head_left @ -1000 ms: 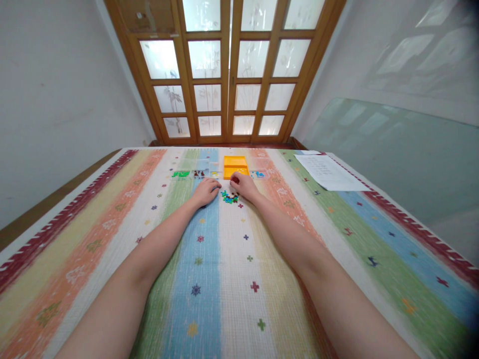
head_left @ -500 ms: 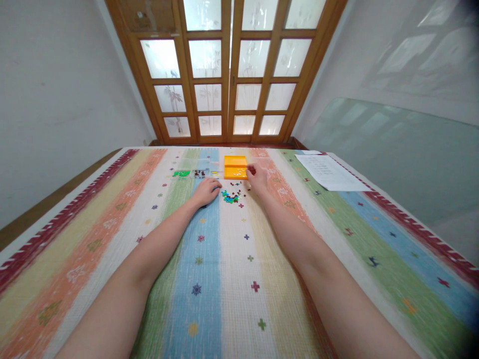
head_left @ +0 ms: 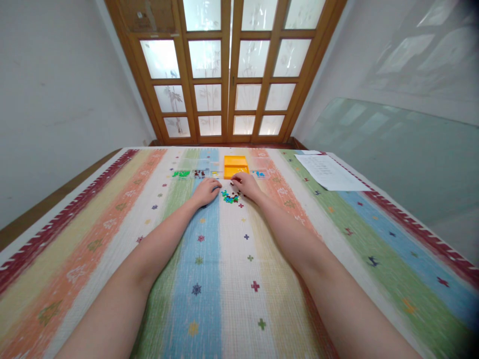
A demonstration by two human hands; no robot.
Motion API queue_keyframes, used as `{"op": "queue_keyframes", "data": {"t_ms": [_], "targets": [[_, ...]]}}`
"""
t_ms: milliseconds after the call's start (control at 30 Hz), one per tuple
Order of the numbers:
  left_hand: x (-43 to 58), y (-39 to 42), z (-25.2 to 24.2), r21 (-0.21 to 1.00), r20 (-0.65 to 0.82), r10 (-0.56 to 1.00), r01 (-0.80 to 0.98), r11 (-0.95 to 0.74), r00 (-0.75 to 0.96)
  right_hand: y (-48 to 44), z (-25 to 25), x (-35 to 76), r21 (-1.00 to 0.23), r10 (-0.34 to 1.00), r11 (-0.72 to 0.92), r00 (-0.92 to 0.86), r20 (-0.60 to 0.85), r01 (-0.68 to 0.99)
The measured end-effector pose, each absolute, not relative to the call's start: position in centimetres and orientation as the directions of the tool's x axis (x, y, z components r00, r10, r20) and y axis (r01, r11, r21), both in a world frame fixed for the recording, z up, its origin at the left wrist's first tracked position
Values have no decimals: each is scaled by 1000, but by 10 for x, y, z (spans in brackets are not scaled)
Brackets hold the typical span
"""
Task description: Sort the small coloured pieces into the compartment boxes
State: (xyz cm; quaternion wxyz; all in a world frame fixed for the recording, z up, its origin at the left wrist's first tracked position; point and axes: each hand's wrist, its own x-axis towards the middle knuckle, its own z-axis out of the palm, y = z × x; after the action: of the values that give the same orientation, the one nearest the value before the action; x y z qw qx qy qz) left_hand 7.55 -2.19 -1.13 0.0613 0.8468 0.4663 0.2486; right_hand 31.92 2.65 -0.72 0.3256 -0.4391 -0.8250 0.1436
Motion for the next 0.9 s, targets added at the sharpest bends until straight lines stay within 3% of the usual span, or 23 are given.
{"op": "queue_keyframes", "data": {"t_ms": [167, 467, 900], "targets": [[75, -20, -13, 338, 362, 822, 760, -555, 440, 11, 1, 304, -342, 741, 671, -572, 351, 658], [75, -19, -15, 342, 364, 821, 757, -557, 439, 10, -2, 300, -282, 726, 685, -598, 339, 672], [76, -22, -12, 335, 354, 826, 766, -549, 438, 23, -6, 313, -586, 850, 512, -275, 449, 628]]}}
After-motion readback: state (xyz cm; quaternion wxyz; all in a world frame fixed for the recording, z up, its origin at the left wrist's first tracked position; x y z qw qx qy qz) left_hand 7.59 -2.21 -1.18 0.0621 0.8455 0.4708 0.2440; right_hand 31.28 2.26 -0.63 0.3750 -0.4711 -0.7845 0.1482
